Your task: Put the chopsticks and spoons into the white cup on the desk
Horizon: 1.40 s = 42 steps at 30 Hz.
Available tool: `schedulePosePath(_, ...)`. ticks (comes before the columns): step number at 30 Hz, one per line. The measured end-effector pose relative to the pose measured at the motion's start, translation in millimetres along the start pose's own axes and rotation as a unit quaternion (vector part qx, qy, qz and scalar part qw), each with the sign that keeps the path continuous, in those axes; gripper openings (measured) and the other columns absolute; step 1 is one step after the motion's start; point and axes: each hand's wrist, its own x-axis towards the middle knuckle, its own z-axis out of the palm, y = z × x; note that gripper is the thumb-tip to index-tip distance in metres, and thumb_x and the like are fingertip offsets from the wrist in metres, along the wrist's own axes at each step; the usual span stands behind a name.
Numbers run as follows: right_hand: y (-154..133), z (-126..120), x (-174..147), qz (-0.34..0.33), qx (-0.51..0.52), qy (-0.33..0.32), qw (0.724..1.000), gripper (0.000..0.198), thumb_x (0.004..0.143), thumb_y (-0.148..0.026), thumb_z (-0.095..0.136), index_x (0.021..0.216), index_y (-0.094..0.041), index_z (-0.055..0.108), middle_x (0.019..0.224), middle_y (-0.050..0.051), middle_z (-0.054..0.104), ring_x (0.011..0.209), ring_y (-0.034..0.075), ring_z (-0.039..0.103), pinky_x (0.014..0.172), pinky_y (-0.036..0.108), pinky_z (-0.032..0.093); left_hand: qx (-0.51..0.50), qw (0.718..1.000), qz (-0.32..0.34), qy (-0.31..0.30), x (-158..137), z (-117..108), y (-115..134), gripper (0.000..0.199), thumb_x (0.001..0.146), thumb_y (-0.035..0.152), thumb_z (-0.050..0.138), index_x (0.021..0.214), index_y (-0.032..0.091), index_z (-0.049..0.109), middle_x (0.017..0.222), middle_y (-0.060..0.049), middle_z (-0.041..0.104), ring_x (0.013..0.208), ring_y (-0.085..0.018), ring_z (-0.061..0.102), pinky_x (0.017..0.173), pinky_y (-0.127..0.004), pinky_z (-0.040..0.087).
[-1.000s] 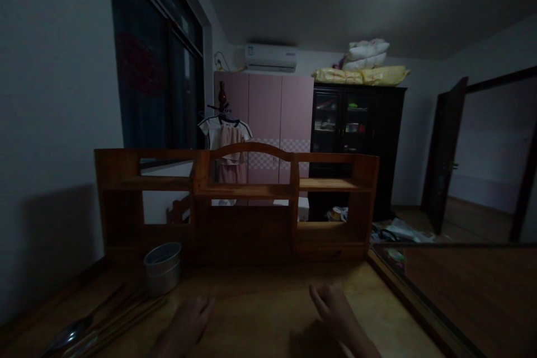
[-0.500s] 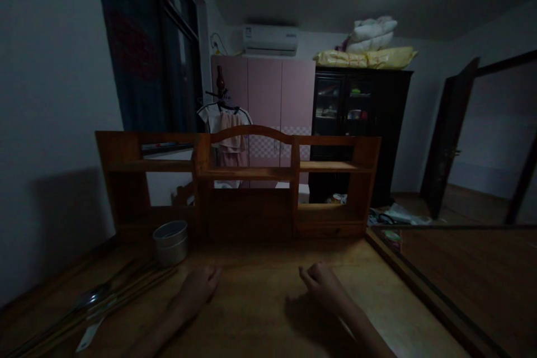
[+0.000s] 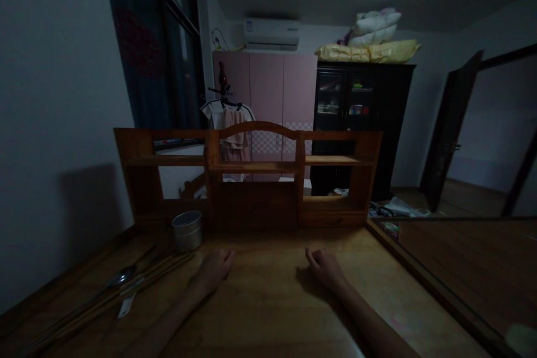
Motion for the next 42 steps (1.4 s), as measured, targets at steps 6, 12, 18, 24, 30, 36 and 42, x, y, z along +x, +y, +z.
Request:
schedulePosePath(6, -8, 2, -7, -0.020, -0.039, 0.004, 0.999, 0.063, 0.100, -0.043, 0.028, 0.056, -0.015, 0.063, 0.055, 0.010, 0.061, 0.048, 0.014, 0.051, 0.054, 0.030, 0.021, -0.004, 1.000, -0.007, -0.003, 1, -3, -1, 0.057, 0.096, 0.035, 0.022, 0.064, 0.015, 0.065, 0.062, -0.008, 0.067, 0.064, -0.017, 0.062, 0.066, -0.026, 0.036)
schedulePosePath(12, -1, 0, -5, 0.000, -0.013, 0.026, 1.000, 0.065, 0.099, -0.048, 0.026, 0.048, -0.015, 0.050, 0.046, 0.003, 0.047, 0.044, 0.011, 0.042, 0.053, 0.030, 0.017, -0.011, 1.000, -0.021, -0.006, 0, -5, 3, 0.059, 0.096, 0.037, 0.022, 0.063, 0.014, 0.065, 0.064, -0.010, 0.068, 0.065, -0.018, 0.063, 0.066, -0.027, 0.036)
schedulePosePath(18, 18, -7, 1, 0.037, 0.034, 0.055, 0.997, 0.062, 0.096, -0.057, 0.025, 0.049, -0.017, 0.032, 0.048, -0.002, 0.029, 0.044, 0.010, 0.032, 0.052, 0.030, 0.015, -0.030, 0.999, -0.034, -0.007, 0, -11, 4, 0.052, 0.094, 0.038, 0.028, 0.071, 0.015, 0.069, 0.071, -0.011, 0.070, 0.070, -0.020, 0.064, 0.065, -0.028, 0.037)
schedulePosePath(24, 31, -7, 5, 0.048, 0.077, 0.048, 0.995, 0.059, 0.094, -0.060, 0.029, 0.052, -0.019, 0.024, 0.052, -0.003, 0.021, 0.047, 0.009, 0.023, 0.051, 0.029, 0.013, -0.047, 0.999, -0.027, 0.001, 4, 0, -1, 0.064, 0.095, 0.044, 0.019, 0.056, 0.017, 0.063, 0.057, -0.008, 0.065, 0.058, -0.018, 0.061, 0.060, -0.028, 0.035)
schedulePosePath(30, 27, 2, 4, 0.038, 0.092, 0.025, 0.995, 0.057, 0.094, -0.057, 0.032, 0.052, -0.019, 0.025, 0.051, -0.003, 0.023, 0.046, 0.009, 0.025, 0.050, 0.029, 0.013, -0.066, 0.997, -0.016, 0.022, 6, 10, -5, 0.067, 0.095, 0.050, 0.018, 0.049, 0.019, 0.057, 0.049, -0.005, 0.061, 0.051, -0.017, 0.059, 0.057, -0.028, 0.033)
schedulePosePath(36, 23, 5, 2, 0.039, 0.101, 0.016, 0.994, 0.057, 0.094, -0.055, 0.033, 0.051, -0.018, 0.025, 0.050, -0.003, 0.022, 0.046, 0.009, 0.025, 0.050, 0.029, 0.013, -0.069, 0.997, -0.012, 0.026, 5, 11, -7, 0.065, 0.094, 0.051, 0.021, 0.049, 0.019, 0.057, 0.047, -0.004, 0.060, 0.050, -0.017, 0.058, 0.054, -0.027, 0.030)
schedulePosePath(42, 29, 3, 7, 0.037, 0.101, 0.036, 0.994, 0.057, 0.094, -0.055, 0.034, 0.051, -0.019, 0.025, 0.051, -0.003, 0.021, 0.045, 0.009, 0.025, 0.049, 0.028, 0.013, -0.056, 0.994, -0.033, 0.090, 11, 5, -16, 0.052, 0.092, 0.046, 0.031, 0.060, 0.018, 0.061, 0.055, -0.002, 0.062, 0.055, -0.016, 0.059, 0.054, -0.026, 0.029)
